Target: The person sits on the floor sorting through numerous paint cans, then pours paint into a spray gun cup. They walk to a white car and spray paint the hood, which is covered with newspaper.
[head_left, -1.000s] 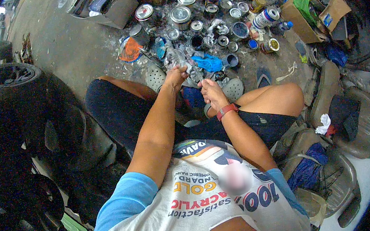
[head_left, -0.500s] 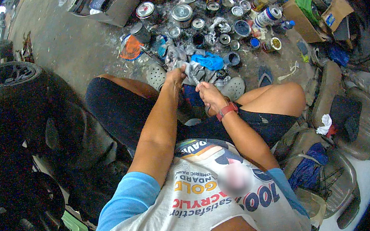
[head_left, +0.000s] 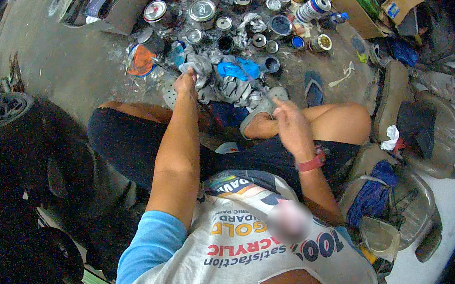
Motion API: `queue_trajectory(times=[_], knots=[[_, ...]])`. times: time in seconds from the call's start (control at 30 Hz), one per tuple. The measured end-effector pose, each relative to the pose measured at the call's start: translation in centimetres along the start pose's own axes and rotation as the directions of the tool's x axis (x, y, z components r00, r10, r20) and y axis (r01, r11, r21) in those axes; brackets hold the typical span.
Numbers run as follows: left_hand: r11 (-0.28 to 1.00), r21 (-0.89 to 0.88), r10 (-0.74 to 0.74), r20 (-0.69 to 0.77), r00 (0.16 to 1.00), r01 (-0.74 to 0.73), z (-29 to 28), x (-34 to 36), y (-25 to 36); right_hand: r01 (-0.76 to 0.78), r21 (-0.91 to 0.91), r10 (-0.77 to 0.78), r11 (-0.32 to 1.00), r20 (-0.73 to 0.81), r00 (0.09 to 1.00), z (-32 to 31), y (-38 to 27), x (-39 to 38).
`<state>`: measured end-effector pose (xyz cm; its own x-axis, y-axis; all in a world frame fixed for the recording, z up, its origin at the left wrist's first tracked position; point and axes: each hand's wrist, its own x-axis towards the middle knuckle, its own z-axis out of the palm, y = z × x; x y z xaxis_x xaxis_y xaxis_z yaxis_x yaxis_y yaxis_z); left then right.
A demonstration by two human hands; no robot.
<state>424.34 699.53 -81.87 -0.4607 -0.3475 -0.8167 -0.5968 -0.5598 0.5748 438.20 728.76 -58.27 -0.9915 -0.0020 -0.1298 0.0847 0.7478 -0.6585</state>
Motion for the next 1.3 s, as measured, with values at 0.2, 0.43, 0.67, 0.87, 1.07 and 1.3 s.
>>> queue_trajectory(times=[0.2, 0.43, 0.67, 0.87, 1.07, 1.3], knots=[[1.000, -0.002, -0.003, 0.101, 0.995, 0.003, 2.1, -1.3, 0.0, -0.227, -0.003, 0.227, 0.974, 0.023, 0.974, -5.2, 4.4, 5.5], [0.767, -0.151, 0.575, 0.594, 0.563, -0.624, 7.0, -21.7, 17.1, -0.555, 0.189, 0.505, 0.810, 0.256, 0.825, -3.8, 10.2, 11.2], [0.368, 0.100, 0.719, 0.600, 0.351, -0.925, -0.7, -25.1, 26.7, -0.480, 0.590, 0.397, 0.649, 0.275, 0.876, 1.3, 13.0, 13.9], [0.293, 0.269, 0.783, 0.484, 0.392, -0.917, -3.1, -20.8, 26.9, -0.262, -0.108, 0.246, 0.959, -0.141, 0.959, 4.1, 15.5, 15.5], [0.318, 0.224, 0.787, 0.480, 0.388, -0.921, -2.9, -21.3, 26.5, -0.067, -0.108, 0.050, 0.992, -0.149, 0.988, 4.9, 11.1, 14.6], [0.331, 0.209, 0.784, 0.482, 0.392, -0.920, -3.5, -20.9, 26.7, -0.134, -0.327, 0.066, 0.935, -0.210, 0.975, 4.2, 12.3, 14.8]])
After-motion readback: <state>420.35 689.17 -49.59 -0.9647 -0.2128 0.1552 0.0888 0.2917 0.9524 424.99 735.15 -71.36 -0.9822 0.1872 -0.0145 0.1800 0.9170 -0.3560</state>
